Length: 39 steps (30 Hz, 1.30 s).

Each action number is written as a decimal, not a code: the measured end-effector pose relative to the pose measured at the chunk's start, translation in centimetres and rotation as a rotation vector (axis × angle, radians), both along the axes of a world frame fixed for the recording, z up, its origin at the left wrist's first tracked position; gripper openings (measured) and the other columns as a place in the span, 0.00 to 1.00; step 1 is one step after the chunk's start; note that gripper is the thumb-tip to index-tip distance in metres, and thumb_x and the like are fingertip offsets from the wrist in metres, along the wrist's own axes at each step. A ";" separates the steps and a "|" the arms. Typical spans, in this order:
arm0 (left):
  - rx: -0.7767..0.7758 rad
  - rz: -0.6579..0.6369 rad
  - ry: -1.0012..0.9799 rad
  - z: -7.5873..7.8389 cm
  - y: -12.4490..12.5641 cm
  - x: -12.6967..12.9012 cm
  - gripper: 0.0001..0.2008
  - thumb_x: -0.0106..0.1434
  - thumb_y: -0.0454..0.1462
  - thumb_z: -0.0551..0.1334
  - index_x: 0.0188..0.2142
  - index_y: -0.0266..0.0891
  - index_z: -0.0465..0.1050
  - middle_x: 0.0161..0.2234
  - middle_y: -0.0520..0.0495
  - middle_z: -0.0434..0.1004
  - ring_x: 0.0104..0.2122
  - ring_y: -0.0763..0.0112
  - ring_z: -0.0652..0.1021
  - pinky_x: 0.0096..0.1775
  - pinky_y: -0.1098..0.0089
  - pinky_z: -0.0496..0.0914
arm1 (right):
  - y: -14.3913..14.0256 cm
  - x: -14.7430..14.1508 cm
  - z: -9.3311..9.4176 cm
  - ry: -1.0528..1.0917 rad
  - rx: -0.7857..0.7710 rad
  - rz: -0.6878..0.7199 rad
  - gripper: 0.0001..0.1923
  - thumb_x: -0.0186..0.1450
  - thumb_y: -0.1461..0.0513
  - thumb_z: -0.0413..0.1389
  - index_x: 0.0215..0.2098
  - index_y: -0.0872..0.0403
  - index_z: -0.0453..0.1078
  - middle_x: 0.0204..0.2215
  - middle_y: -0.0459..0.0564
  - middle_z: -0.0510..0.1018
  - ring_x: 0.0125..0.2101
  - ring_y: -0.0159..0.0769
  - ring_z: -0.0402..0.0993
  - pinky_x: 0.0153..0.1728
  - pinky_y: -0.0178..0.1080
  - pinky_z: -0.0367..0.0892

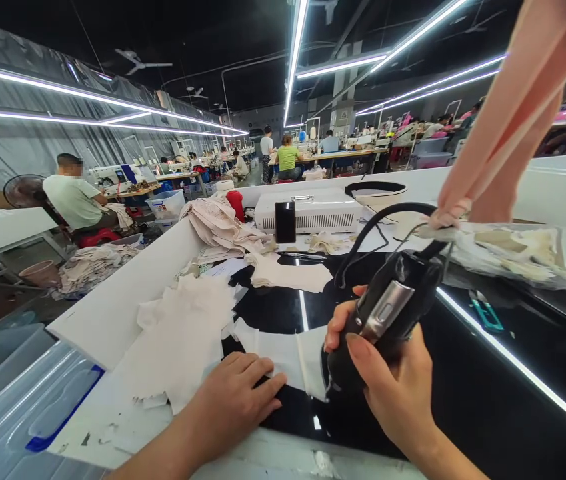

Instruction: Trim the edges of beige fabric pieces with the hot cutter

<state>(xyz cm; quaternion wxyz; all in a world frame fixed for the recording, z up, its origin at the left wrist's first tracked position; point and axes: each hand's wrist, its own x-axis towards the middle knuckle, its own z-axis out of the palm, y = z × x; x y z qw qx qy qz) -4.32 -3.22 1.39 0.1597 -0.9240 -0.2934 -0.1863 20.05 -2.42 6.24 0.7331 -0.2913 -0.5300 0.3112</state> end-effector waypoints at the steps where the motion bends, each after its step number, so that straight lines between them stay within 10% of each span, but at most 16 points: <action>1: 0.015 0.012 0.001 0.0 0.0 -0.1 0.11 0.78 0.36 0.69 0.57 0.41 0.74 0.47 0.46 0.85 0.40 0.59 0.84 0.41 0.60 0.77 | 0.0 0.0 0.0 -0.006 0.003 -0.004 0.08 0.70 0.62 0.68 0.44 0.46 0.74 0.32 0.43 0.83 0.24 0.33 0.77 0.24 0.34 0.75; 8: 0.153 0.255 0.091 -0.5 -0.2 -2.7 0.06 0.84 0.36 0.60 0.50 0.40 0.76 0.38 0.47 0.83 0.33 0.60 0.81 0.34 0.63 0.68 | -0.1 -0.2 0.1 0.004 -0.018 0.013 0.07 0.70 0.62 0.68 0.43 0.47 0.74 0.32 0.44 0.83 0.22 0.32 0.74 0.20 0.33 0.71; 13: 0.192 0.368 0.047 0.3 -0.6 -4.1 0.20 0.85 0.36 0.56 0.32 0.42 0.70 0.26 0.51 0.71 0.26 0.64 0.75 0.30 0.66 0.64 | -0.2 -0.3 0.1 0.025 -0.041 0.053 0.10 0.70 0.60 0.69 0.44 0.46 0.73 0.31 0.44 0.82 0.21 0.31 0.71 0.19 0.33 0.68; 26: -0.157 -0.182 -0.095 -0.7 1.0 5.0 0.09 0.79 0.27 0.60 0.42 0.39 0.73 0.39 0.49 0.82 0.37 0.64 0.82 0.40 0.65 0.78 | -0.6 0.8 -0.1 0.065 -0.090 0.002 0.15 0.70 0.55 0.72 0.50 0.45 0.73 0.33 0.45 0.82 0.25 0.36 0.78 0.25 0.37 0.78; 39: -0.154 -0.231 -0.130 -1.3 1.8 5.8 0.15 0.82 0.28 0.56 0.37 0.39 0.73 0.34 0.50 0.81 0.34 0.67 0.82 0.40 0.66 0.79 | -0.9 0.0 0.0 0.089 -0.036 0.043 0.12 0.70 0.60 0.70 0.49 0.45 0.76 0.32 0.44 0.83 0.24 0.34 0.77 0.25 0.36 0.78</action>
